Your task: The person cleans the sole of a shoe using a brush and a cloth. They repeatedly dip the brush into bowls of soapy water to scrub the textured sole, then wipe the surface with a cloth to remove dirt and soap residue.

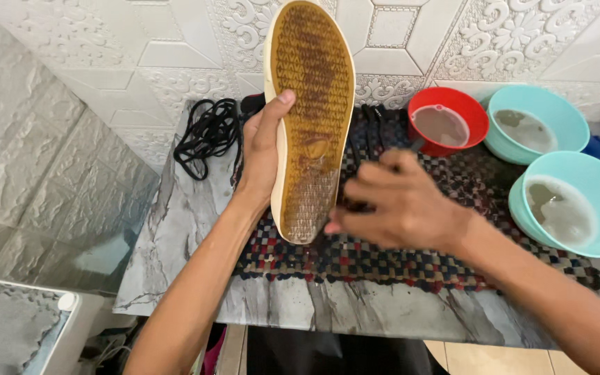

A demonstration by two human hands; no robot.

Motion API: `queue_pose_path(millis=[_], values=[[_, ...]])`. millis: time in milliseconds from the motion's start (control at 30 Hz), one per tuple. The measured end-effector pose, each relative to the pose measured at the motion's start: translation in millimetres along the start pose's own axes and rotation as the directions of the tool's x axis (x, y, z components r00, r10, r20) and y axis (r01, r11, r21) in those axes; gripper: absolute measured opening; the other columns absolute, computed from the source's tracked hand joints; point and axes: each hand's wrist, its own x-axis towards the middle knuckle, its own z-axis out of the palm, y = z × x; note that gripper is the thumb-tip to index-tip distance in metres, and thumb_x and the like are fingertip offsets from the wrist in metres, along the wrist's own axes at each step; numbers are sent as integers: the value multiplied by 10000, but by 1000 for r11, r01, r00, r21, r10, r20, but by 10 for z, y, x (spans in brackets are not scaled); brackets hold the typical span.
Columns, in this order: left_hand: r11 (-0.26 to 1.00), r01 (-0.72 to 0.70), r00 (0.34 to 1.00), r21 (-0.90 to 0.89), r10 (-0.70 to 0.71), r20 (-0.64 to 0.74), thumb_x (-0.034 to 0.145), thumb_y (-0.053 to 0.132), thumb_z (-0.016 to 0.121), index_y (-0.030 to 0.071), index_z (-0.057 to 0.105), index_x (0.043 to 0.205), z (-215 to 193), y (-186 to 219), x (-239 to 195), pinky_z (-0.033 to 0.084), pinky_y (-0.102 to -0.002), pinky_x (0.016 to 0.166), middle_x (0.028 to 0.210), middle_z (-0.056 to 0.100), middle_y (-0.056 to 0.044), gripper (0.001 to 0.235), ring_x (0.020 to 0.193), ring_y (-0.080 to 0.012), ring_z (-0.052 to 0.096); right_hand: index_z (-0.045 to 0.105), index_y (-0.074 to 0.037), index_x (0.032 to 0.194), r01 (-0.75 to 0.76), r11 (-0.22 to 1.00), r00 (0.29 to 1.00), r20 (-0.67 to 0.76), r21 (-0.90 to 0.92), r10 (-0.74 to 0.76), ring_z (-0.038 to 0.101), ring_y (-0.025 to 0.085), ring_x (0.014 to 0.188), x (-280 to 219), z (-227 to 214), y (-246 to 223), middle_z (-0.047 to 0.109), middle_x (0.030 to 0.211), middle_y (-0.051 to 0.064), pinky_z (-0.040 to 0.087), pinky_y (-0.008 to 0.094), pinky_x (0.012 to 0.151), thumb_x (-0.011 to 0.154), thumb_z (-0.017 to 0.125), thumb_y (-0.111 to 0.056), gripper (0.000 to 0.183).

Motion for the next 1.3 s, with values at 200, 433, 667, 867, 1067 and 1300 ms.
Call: queue_pose_path(millis=[200,433,667,867,1067,1300], values=[[993,-53,999,-105,54,7,892,371,724,11,745,1035,16,-33,4,603,-359,695,968,798,-153,387,795,-250,749,723,-247,907,-45,989,999,-14,-144,43,441,203,727,-165,-18,168,482,811,-52,260,368,793,1079,814,-463,291],[967,-241,970,84,243,-9,894,606,731,143,653,1004,-1,19,1,652,-376,814,836,693,-63,482,766,-165,735,778,-209,936,-293,952,954,93,86,285,476,205,772,-394,70,-310,538,726,-27,346,382,836,1031,727,-384,206],[934,-342,933,-105,325,-152,898,510,776,65,691,1223,82,-31,31,655,-461,979,1117,726,-145,558,1003,-256,753,674,-103,1343,-590,742,670,320,-319,670,581,296,899,-902,-346,-427,625,909,52,422,404,753,1022,589,-113,333],[923,-250,968,-292,233,-93,843,591,806,134,674,1398,62,-173,160,640,-553,1124,1336,733,-174,730,1190,-336,760,671,-29,1321,-715,692,641,297,-106,708,641,347,1073,-886,-690,-806,665,1144,150,497,387,818,1041,586,-79,297],[926,-221,968,-306,246,45,836,527,741,134,690,1333,230,-6,-94,595,-389,1021,1283,744,-51,636,1160,-230,704,707,37,1313,-938,229,256,-73,-261,964,682,207,871,-1656,-1657,-1008,743,1064,126,527,350,819,1120,706,-84,228],[954,-237,968,-186,249,41,700,620,758,109,659,1262,579,10,-162,655,-452,829,1096,713,-86,766,925,-276,707,544,1,1623,-612,-252,-221,-143,-750,965,637,570,1205,-2931,-2214,-918,649,1359,400,550,682,805,1188,458,-658,794]])
